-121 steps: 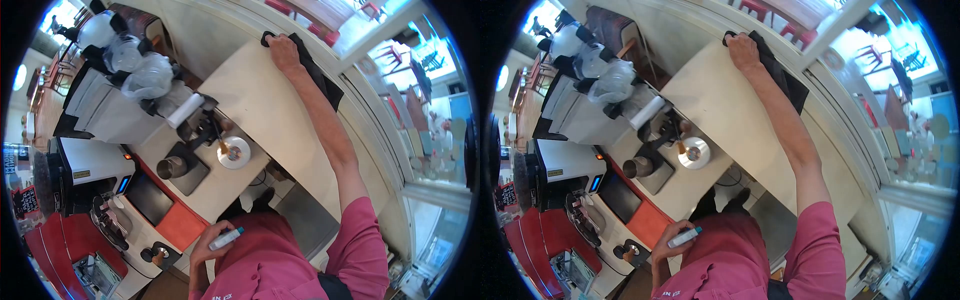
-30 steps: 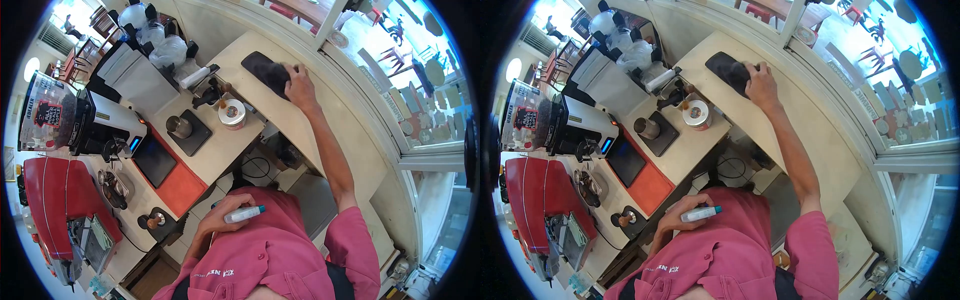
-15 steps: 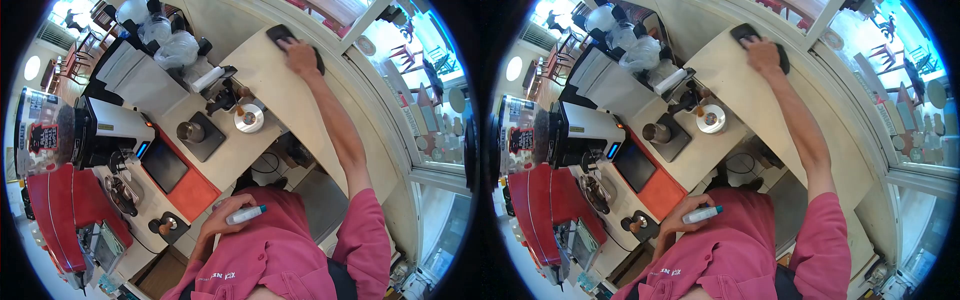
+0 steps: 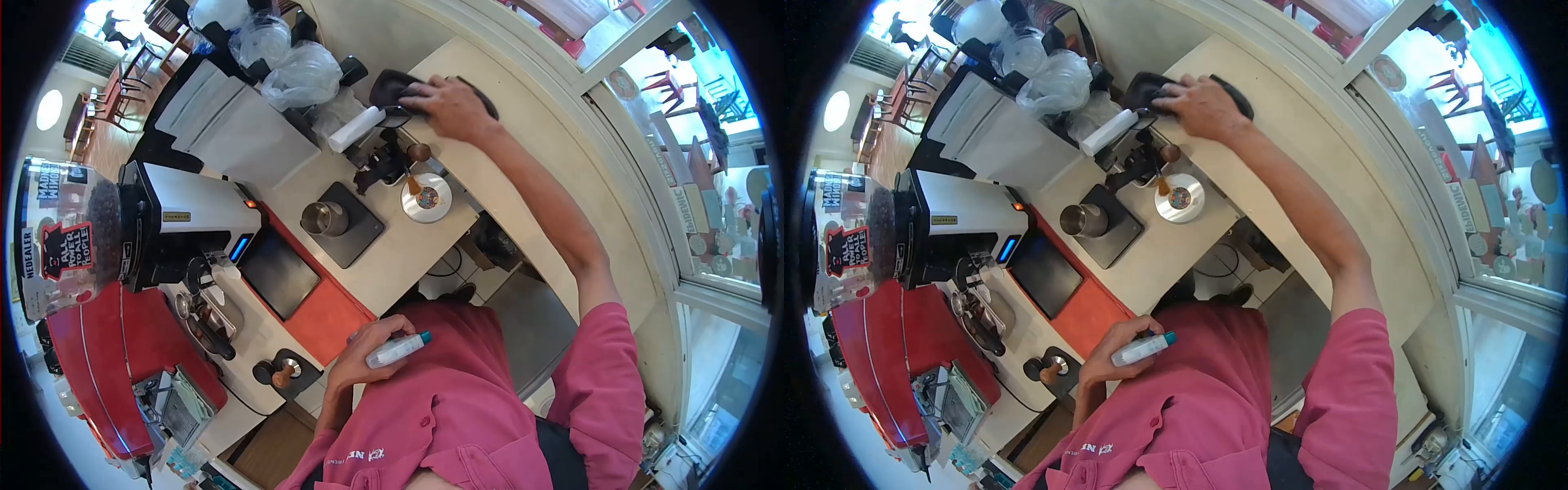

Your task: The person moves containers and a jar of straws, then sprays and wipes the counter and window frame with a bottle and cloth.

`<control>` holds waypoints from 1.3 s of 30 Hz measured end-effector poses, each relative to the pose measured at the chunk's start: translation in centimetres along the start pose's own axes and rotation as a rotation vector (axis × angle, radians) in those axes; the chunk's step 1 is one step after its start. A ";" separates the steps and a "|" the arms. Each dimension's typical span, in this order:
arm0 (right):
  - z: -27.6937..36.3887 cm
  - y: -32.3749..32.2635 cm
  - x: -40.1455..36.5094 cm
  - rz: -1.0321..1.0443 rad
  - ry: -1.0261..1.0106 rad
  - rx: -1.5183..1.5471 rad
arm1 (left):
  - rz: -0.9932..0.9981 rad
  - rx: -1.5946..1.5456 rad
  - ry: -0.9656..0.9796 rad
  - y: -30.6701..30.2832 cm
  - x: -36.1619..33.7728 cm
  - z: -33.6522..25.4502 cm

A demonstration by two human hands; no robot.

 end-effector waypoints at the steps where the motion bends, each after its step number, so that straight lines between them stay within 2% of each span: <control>1: 0.0 0.3 0.0 0.026 0.008 -0.009 | 0.007 -0.003 -0.001 0.1 -0.1 -0.1; 3: -0.3 -0.3 0.3 0.065 0.035 -0.034 | 0.025 0.008 0.003 0.0 -0.2 -0.4; 6: -0.5 -0.9 -0.1 0.115 -0.081 -0.025 | 0.064 -0.009 -0.047 0.0 -0.3 -0.3; 7: -2.3 -0.4 0.2 0.152 0.039 -0.075 | 0.059 0.001 -0.045 -0.1 -0.3 -0.3; 8: -5.2 -0.4 0.1 0.132 0.267 -0.061 | 0.058 0.011 -0.043 -0.2 -0.3 -0.3; 10: -9.6 -1.1 -2.0 -0.037 0.630 -0.082 | 0.032 -0.002 -0.025 -0.2 -0.3 -0.2; 11: -9.4 0.2 -1.6 0.111 0.623 -0.030 | 0.012 -0.025 -0.006 -0.1 -0.4 0.2; 12: -7.5 1.2 -1.8 0.043 0.493 -0.091 | 0.005 -0.048 0.013 -0.1 -0.2 0.3; 13: -4.6 0.3 -3.2 0.122 0.469 -0.062 | 0.030 -0.077 -0.014 0.0 0.2 0.4; 14: -2.7 -0.1 -4.7 0.138 0.450 -0.009 | 0.060 -0.110 -0.045 0.1 0.4 0.4; 15: -2.8 -0.4 -6.8 0.101 0.537 0.060 | 0.089 -0.140 -0.076 0.5 0.9 0.4; 19: -2.6 -1.8 -19.1 -0.095 0.944 0.145 | 0.099 -0.107 -0.056 1.6 2.4 -0.7; 21: 0.7 -1.5 -25.3 -0.138 0.913 0.025 | 0.115 -0.118 -0.047 1.9 2.9 -0.9; 23: 0.7 -1.7 -34.3 -0.036 1.079 0.117 | 0.118 -0.111 -0.039 2.2 3.7 -1.2; 26: -0.7 -1.9 -51.2 -0.057 1.651 0.048 | 0.136 -0.065 -0.063 3.3 4.5 -1.8; 29: 0.4 -2.4 -57.4 -0.078 1.933 -0.108 | 0.227 0.009 -0.094 4.4 5.8 -2.6; 30: 0.7 -2.9 -55.0 -0.028 1.952 -0.071 | 0.263 0.019 -0.088 5.0 6.4 -3.2; 31: 1.2 -2.8 -52.1 -0.116 1.904 0.087 | 0.304 0.032 -0.083 5.6 7.1 -3.7; 32: 1.9 -2.2 -48.4 -0.018 1.754 0.169 | 0.348 0.055 -0.056 6.3 7.8 -4.0; 33: 3.1 -0.3 -44.5 0.035 1.500 0.130 | 0.391 0.077 -0.030 7.0 8.4 -4.2; 34: 5.9 -0.5 -40.0 -0.002 1.211 -0.016 | 0.430 0.099 -0.004 7.7 8.9 -4.5; 36: 10.3 -1.6 -37.5 -0.147 0.922 0.076 | 0.484 0.173 0.037 9.1 10.0 -6.1; 38: 8.4 -1.9 -42.3 -0.066 1.001 0.065 | 0.505 0.215 0.045 10.2 10.7 -7.4; 39: 6.0 -1.2 -46.8 -0.055 1.140 0.119 | 0.501 0.220 0.033 10.8 10.8 -7.8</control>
Point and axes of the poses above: each hand's wrist, its own x-axis towards the middle knuckle, its own y-axis out of the palm, z = x × y, the point moved 7 cm from there along x, towards the middle knuckle, and after that the axes turned 14 degrees about z, right-handed, at the moved point
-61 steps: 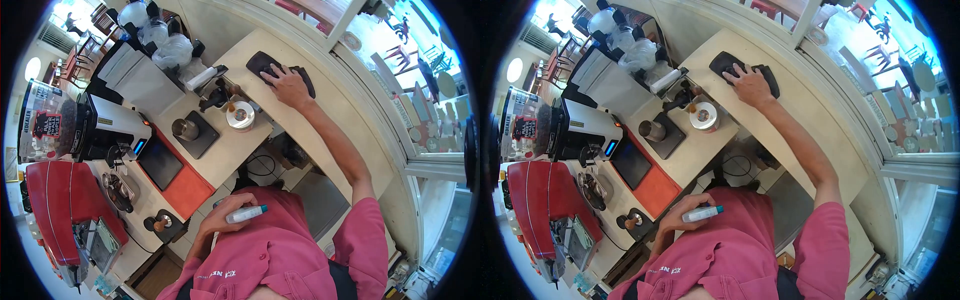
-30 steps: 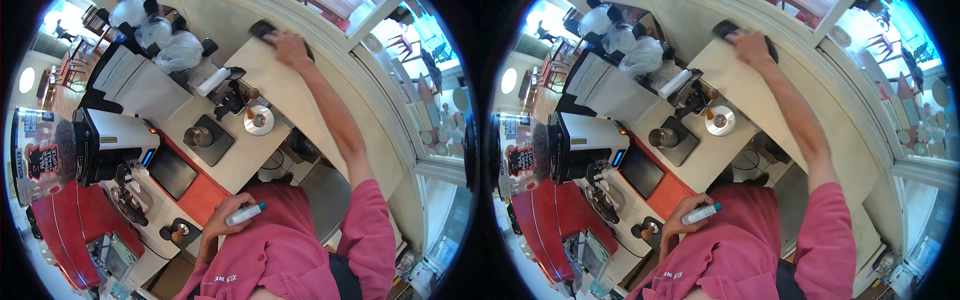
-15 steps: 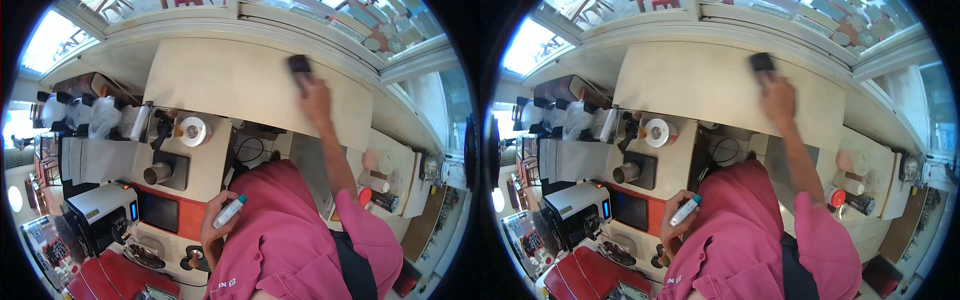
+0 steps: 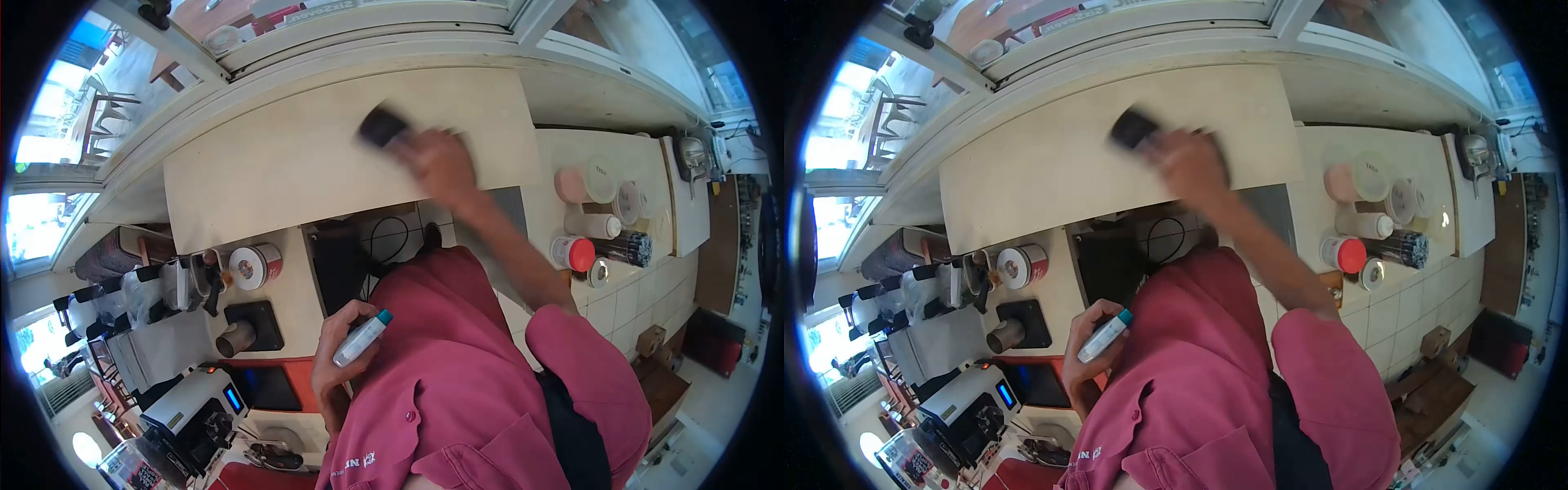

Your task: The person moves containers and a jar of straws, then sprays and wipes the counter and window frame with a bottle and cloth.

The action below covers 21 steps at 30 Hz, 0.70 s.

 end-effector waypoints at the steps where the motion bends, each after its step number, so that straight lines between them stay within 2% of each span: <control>1: -5.7 -1.0 -0.2 -0.021 0.204 0.022 | -0.003 0.002 -0.015 0.4 0.2 -0.3; 3: -15.0 -3.5 -2.2 -0.176 0.442 -0.030 | -0.007 0.053 -0.015 1.1 0.9 -0.4; 4: -17.8 -4.7 -2.9 -0.259 0.503 -0.074 | -0.009 0.077 -0.012 1.5 1.4 -0.4; 5: -18.7 -3.8 -3.1 -0.232 0.508 -0.117 | 0.001 0.062 -0.017 2.1 1.9 -0.5; 7: -17.0 -3.6 -2.5 -0.178 0.510 -0.201 | 0.015 0.033 -0.028 3.2 3.1 -0.8; 8: -13.9 -2.8 -2.5 -0.015 0.462 -0.089 | 0.017 0.068 -0.006 3.8 3.9 -1.3; 10: -7.1 -0.4 -4.0 -0.006 0.193 -0.172 | 0.017 0.131 0.027 5.1 5.1 -2.2; 11: -4.6 -0.7 -5.5 -0.030 0.046 -0.026 | 0.007 0.132 0.025 5.7 5.7 -2.6; 13: -6.7 -1.2 -6.7 0.001 0.001 0.152 | -0.014 0.139 0.015 6.7 6.8 -3.6; 15: -13.7 -2.1 -5.8 0.049 0.293 0.099 | -0.039 0.109 -0.016 7.7 7.7 -4.8; 17: -19.4 -3.7 -6.1 -0.188 0.466 0.070 | -0.051 0.045 -0.076 8.7 8.2 -4.9; 19: -18.1 -2.9 -5.8 -0.071 0.507 -0.065 | -0.037 -0.038 -0.144 9.6 8.9 -4.2; 20: -17.1 -2.5 -5.4 -0.016 0.541 -0.138 | -0.056 0.043 -0.097 9.9 9.5 -4.7; 21: -14.0 -2.1 -5.8 0.024 0.436 -0.089 | -0.047 0.039 -0.077 10.3 10.1 -4.6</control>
Point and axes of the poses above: each hand's wrist, its own x-axis towards the middle knuckle, its own y-axis out of the palm, z = x × y, the point moved 7 cm from there along x, towards the middle knuckle, and after that the axes turned 14 degrees about z, right-handed, at the moved point
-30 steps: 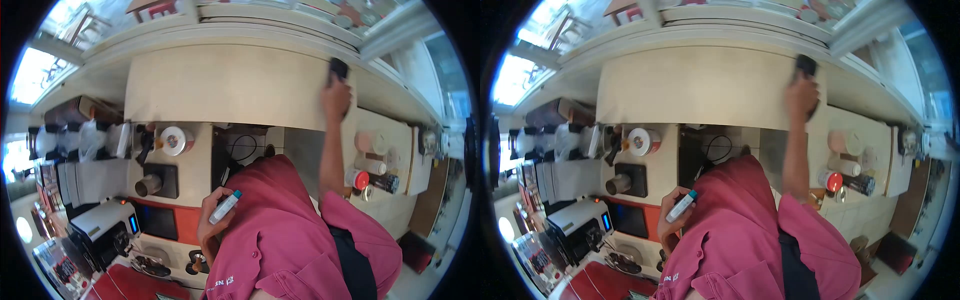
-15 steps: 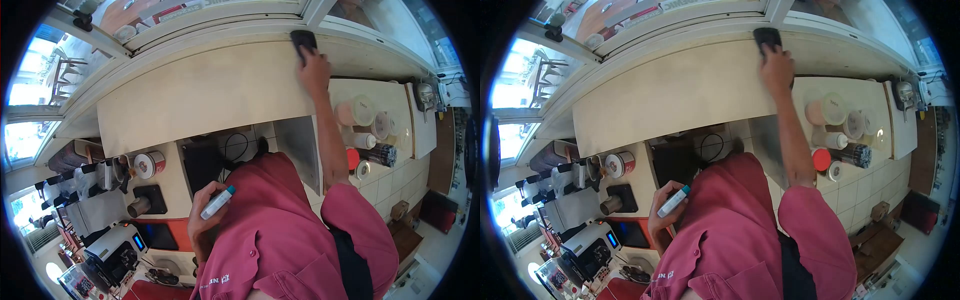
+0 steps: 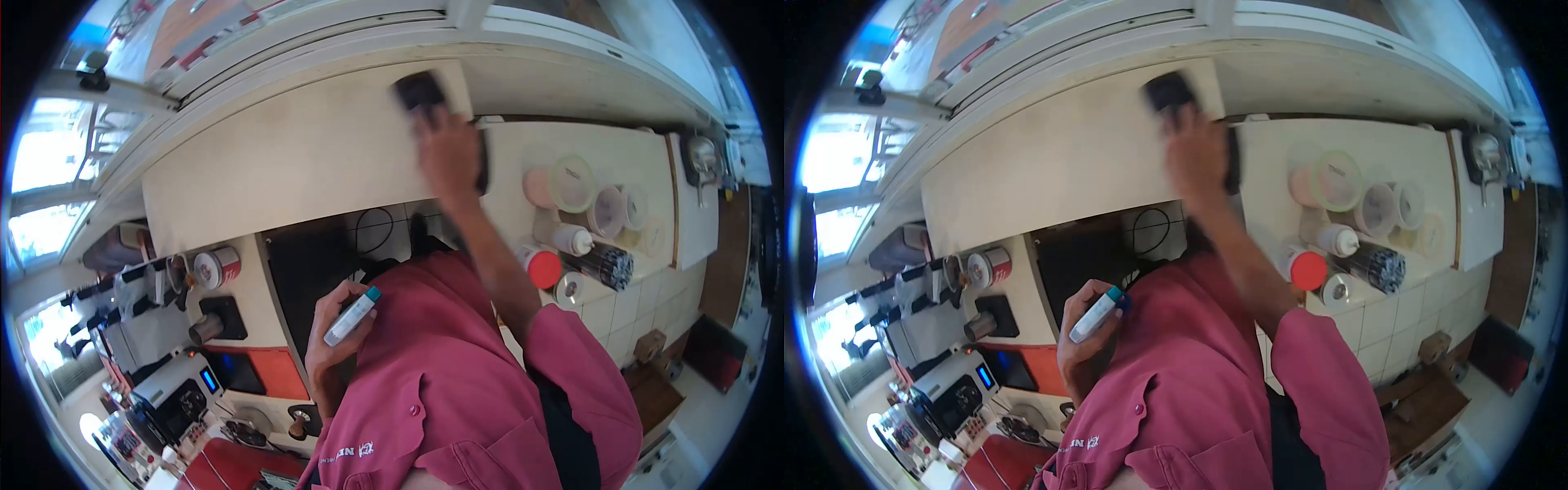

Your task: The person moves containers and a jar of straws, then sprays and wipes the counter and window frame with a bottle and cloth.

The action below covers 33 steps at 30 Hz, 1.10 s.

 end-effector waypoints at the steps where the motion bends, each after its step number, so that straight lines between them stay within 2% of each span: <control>1: 2.5 1.1 -2.2 -0.085 -0.118 -0.012 | 0.006 -0.002 0.017 0.4 0.4 0.2; 3: 5.5 1.0 -6.8 -0.099 -0.267 0.186 | 0.016 0.023 0.057 0.7 0.5 -0.2; 7: 3.8 1.4 -11.9 -0.015 -0.386 0.483 | 0.047 0.093 0.110 1.2 0.9 -1.5; 10: 0.8 3.6 -15.3 0.170 -0.290 0.984 | 0.067 0.135 0.150 1.6 0.7 -1.4; 13: -1.1 5.6 -20.3 0.281 0.024 1.764 | 0.055 0.049 0.095 2.1 -0.5 -1.3; 16: 0.0 10.5 -27.9 0.566 0.288 2.893 | 0.036 -0.011 0.100 2.8 -1.2 -0.3; 19: 1.4 11.9 -34.6 0.348 0.578 2.796 | 0.069 0.016 0.156 4.0 -1.8 1.6; 21: 1.7 10.6 -37.2 0.374 0.574 2.583 | 0.077 -0.004 0.181 5.2 -1.9 2.1; 23: 2.4 9.4 -38.9 0.560 0.344 2.337 | 0.094 -0.050 0.156 6.5 -2.2 3.0; 26: 0.5 11.3 -41.7 0.506 0.618 1.833 | 0.110 -0.086 0.197 8.1 -2.7 4.0; 29: 0.3 12.1 -45.5 0.316 0.456 3.077 | 0.121 -0.131 0.184 9.1 -3.4 5.3; 33: -2.2 10.0 -47.5 0.057 0.439 2.660 | 0.164 -0.103 0.223 10.7 -4.2 5.0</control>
Point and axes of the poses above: each hand's wrist, its own x-axis towards the middle knuckle, its own y-axis out of the palm, z = x × y, the point moved 7 cm from there along x, towards the middle knuckle, and after that the axes turned 14 degrees about z, right-handed, at the moved point
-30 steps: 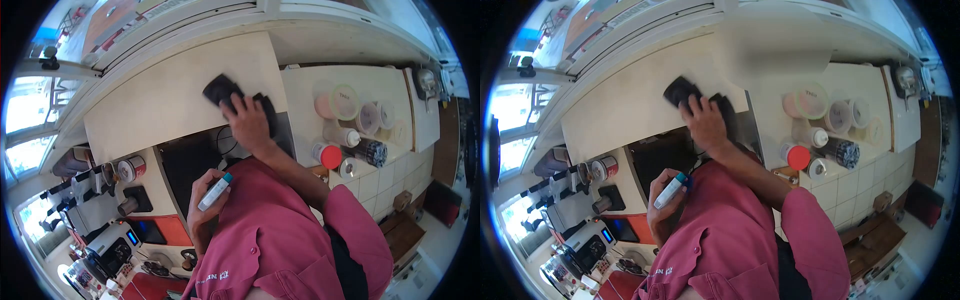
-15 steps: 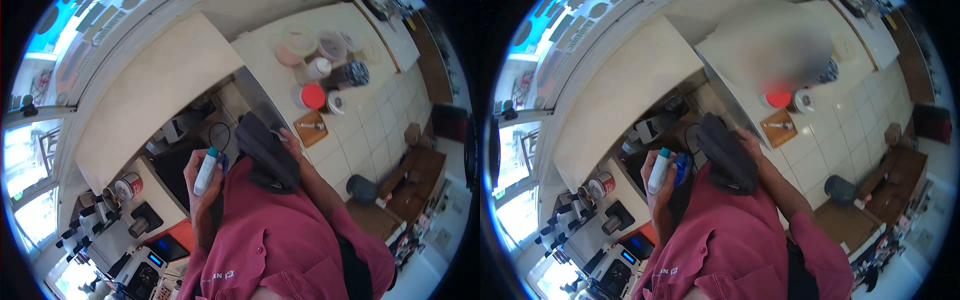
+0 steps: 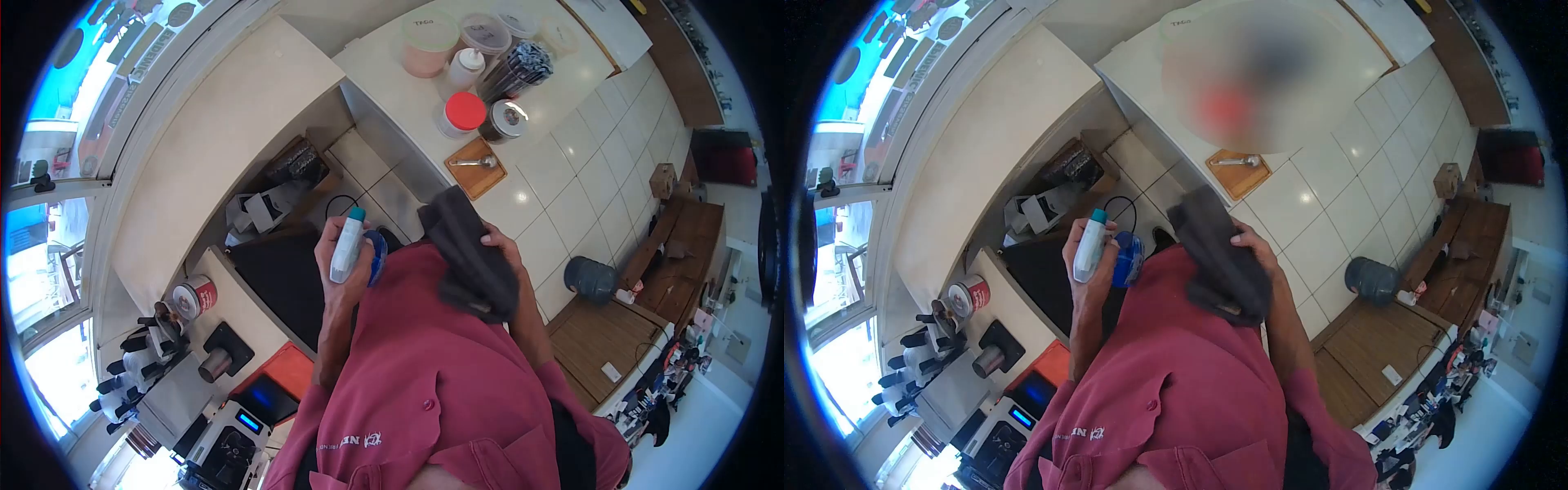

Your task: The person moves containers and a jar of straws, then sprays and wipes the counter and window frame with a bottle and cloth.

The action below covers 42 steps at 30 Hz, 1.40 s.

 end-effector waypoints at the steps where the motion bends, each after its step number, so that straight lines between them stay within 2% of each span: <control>1: 0.3 -0.3 -0.5 -0.003 -0.030 -0.070 | 0.028 0.011 -0.009 0.5 0.0 0.2; 2: 0.6 -0.6 -1.0 -0.007 -0.058 -0.140 | 0.055 0.023 -0.019 1.1 0.0 0.3; 5: 2.0 -1.3 -3.9 -0.213 -0.086 -0.224 | 0.129 0.080 -0.052 2.9 0.0 -0.3; 8: 3.5 -4.9 -6.6 -0.035 -0.123 0.087 | 0.176 0.125 -0.045 4.9 0.1 -0.7; 11: 6.9 -8.2 -8.7 -0.203 -0.038 -0.296 | 0.200 0.175 -0.037 7.2 0.7 -0.6; 14: 9.7 -11.7 -10.5 -0.264 -0.160 -0.516 | 0.198 0.202 -0.056 10.1 1.5 -0.5; 17: 14.0 -12.7 -12.8 -0.305 -0.210 -0.269 | 0.177 0.184 -0.060 13.6 2.8 -0.1; 20: 20.5 -17.3 -14.9 -0.671 -0.241 -0.864 | 0.116 0.155 -0.075 17.8 4.0 -0.8; 21: 23.0 -17.3 -15.3 -0.749 -0.316 -1.136 | 0.125 0.187 -0.045 19.0 4.6 -1.3; 23: 27.3 -16.4 -16.1 -0.886 -0.464 -1.691 | 0.137 0.240 0.006 21.7 5.4 -1.5; 24: 29.1 -14.7 -16.0 -0.828 -0.604 -1.768 | 0.135 0.202 0.002 23.0 5.8 -1.5; 27: 32.6 -15.8 -16.2 -0.892 -0.542 -1.462 | 0.149 0.109 -0.025 26.9 6.5 -1.7; 28: 33.3 -16.6 -16.3 -0.895 -0.460 -1.469 | 0.161 0.085 -0.038 28.2 6.7 -2.3; 31: 34.0 -18.7 -17.3 -0.988 -0.487 -1.488 | 0.196 0.084 -0.089 30.8 7.1 -2.0; 34: 32.3 -23.5 -18.1 -0.952 -0.590 -1.189 | 0.256 0.158 -0.071 32.5 7.6 -1.4; 37: 28.5 -27.8 -18.5 -0.695 -0.158 -0.410 | 0.333 0.137 -0.054 33.9 8.2 -1.1; 38: 27.1 -27.5 -18.9 -0.634 -0.175 -0.294 | 0.345 0.103 -0.025 34.1 8.3 -1.2; 41: 26.1 -26.2 -19.2 -0.582 -0.305 -0.254 | 0.385 0.181 -0.004 34.6 8.9 -1.8; 42: 26.3 -26.1 -19.4 -0.649 -0.324 -0.318 | 0.379 0.174 0.020 34.9 9.2 -1.8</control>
Point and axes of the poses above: each hand's wrist, its own x-axis towards the middle knuckle, its own y-axis out of the palm, z = x × y, the point moved 7 cm from there along x, towards the middle knuckle, and after that the axes turned 14 degrees about z, right-handed, at the moved point
